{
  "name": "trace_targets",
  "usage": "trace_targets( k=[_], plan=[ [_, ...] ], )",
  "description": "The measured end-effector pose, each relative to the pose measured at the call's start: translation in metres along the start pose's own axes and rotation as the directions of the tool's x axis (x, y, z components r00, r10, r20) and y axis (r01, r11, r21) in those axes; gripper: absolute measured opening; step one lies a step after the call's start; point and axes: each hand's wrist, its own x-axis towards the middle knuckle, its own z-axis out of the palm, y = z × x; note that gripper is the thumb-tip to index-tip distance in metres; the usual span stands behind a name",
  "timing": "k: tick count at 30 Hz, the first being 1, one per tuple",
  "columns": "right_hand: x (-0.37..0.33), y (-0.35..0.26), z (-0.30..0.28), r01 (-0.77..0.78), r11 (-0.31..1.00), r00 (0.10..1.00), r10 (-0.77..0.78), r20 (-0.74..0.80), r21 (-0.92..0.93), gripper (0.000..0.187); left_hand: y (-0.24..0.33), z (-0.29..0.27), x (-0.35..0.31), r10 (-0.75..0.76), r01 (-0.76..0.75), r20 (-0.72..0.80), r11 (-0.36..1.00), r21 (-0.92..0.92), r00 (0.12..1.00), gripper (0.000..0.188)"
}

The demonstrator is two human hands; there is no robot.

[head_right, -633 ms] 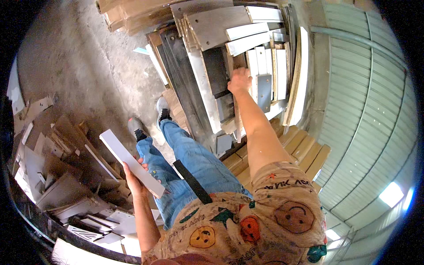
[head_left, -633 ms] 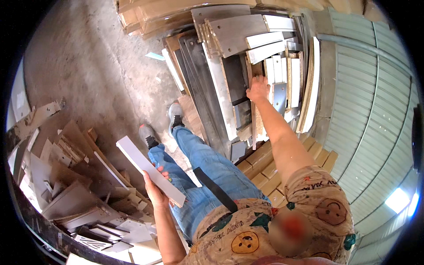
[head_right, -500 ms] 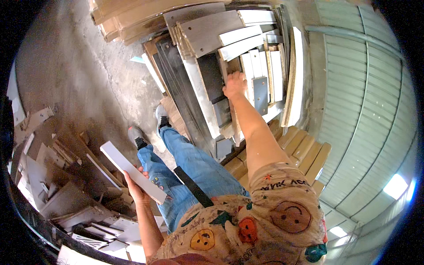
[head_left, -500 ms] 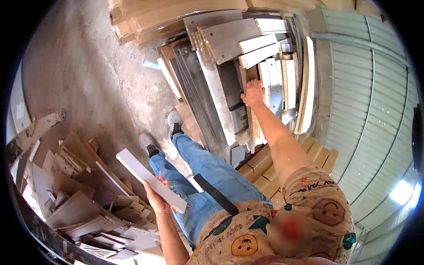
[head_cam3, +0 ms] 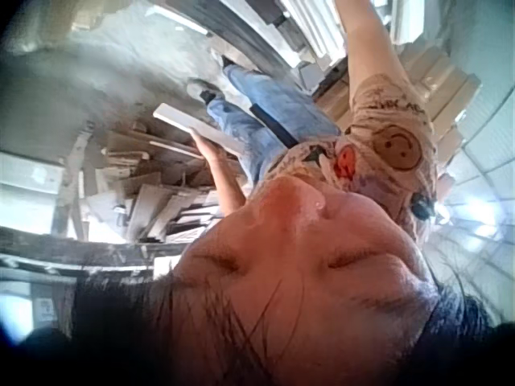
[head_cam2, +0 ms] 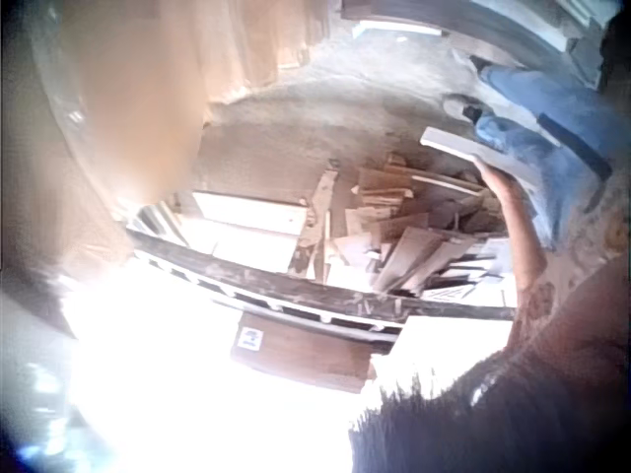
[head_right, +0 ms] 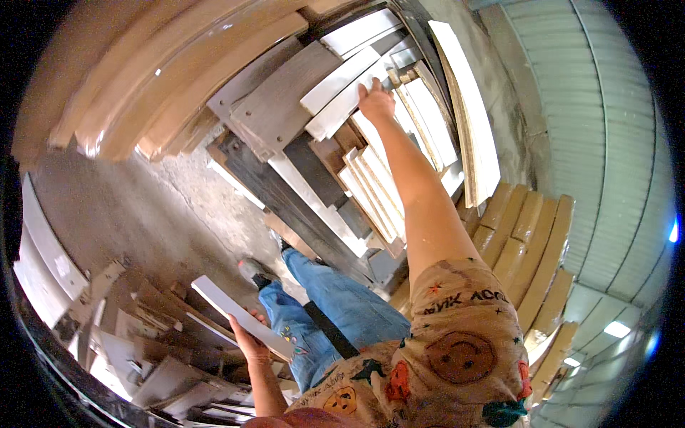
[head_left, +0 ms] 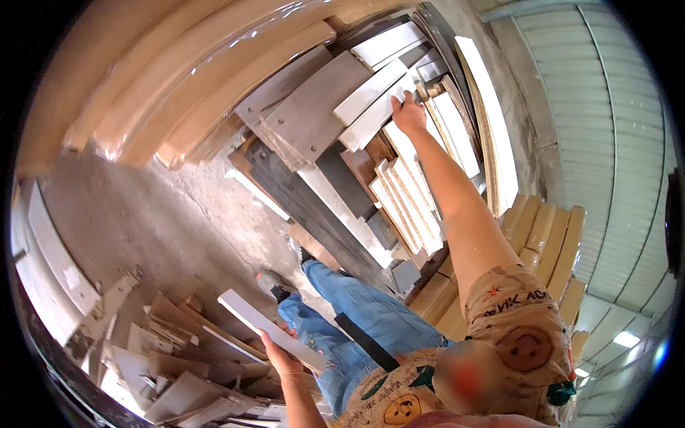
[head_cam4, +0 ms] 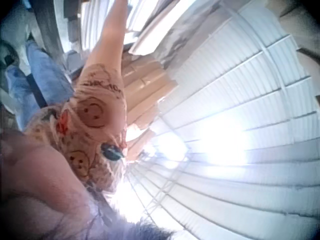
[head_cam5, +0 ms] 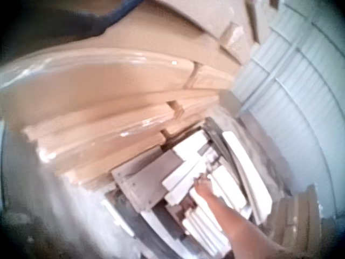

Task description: The person sorts through a pile of white rectangular panels in a warehouse, picking them up, inspecting them, and stacking them. They then walk to a conveyor belt and place the sorted panels onto it.

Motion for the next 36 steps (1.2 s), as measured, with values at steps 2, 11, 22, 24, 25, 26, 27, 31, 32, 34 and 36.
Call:
trace_targets(
  k=[2, 11, 22, 24, 25, 26, 27, 31, 32, 34, 36],
  plan=[
    [0.016, -0.019, -0.004, -0.078, 0.99, 0.987, 0.093, 0.132, -0.119, 0.068, -0.003, 0.021, 0.001, 0.002, -0.001, 0.024, 0.999, -0.04, 1.0, 0.055],
    [0.023, -0.075, -0.023, 0.023, 0.958, 0.946, 0.071, 0.317, -0.284, 0.069, -0.007, 0.087, -0.001, -0.018, -0.004, 0.124, 0.985, 0.17, 0.992, 0.056],
    [0.089, -0.014, -0.021, 0.189, 0.86, 0.98, -0.136, 0.146, -0.475, 0.052, 0.004, 0.103, 0.007, -0.016, -0.002, 0.081, 0.976, 0.218, 0.997, 0.057],
    [0.107, 0.012, -0.016, 0.186, 0.922, 0.965, -0.106, 0.24, -0.34, 0.053, 0.002, 0.099, 0.012, -0.018, 0.006, 0.056, 0.979, 0.206, 0.998, 0.057],
    [0.114, 0.023, -0.013, 0.16, 0.951, 0.964, -0.093, 0.249, -0.265, 0.051, 0.0, 0.099, 0.014, -0.022, 0.012, 0.047, 0.979, 0.205, 0.999, 0.057],
    [0.117, 0.029, -0.009, 0.134, 0.974, 0.961, -0.082, 0.264, -0.184, 0.05, 0.0, 0.098, 0.014, -0.026, 0.018, 0.033, 0.979, 0.204, 0.999, 0.057],
    [0.117, 0.039, -0.008, 0.207, 0.949, 0.949, -0.136, 0.283, -0.238, 0.047, -0.002, 0.099, 0.014, -0.035, 0.027, 0.039, 0.982, 0.186, 0.999, 0.055],
    [0.091, 0.049, -0.008, 0.398, 0.852, 0.908, -0.314, 0.278, -0.34, 0.039, 0.0, 0.106, 0.013, -0.052, 0.045, 0.045, 0.987, 0.157, 0.998, 0.051],
    [0.083, 0.053, -0.006, 0.417, 0.84, 0.905, -0.346, 0.249, -0.347, 0.037, 0.0, 0.109, 0.012, -0.055, 0.047, 0.045, 0.985, 0.165, 0.997, 0.051],
    [0.074, 0.06, -0.008, 0.449, 0.843, 0.891, -0.396, 0.224, -0.297, 0.034, 0.001, 0.113, 0.012, -0.046, 0.035, 0.055, 0.983, 0.182, 0.997, 0.051],
    [0.069, 0.062, -0.014, 0.478, 0.834, 0.87, -0.407, 0.279, -0.274, 0.032, 0.003, 0.112, 0.011, -0.031, 0.019, 0.064, 0.983, 0.182, 0.997, 0.052]
  ],
)
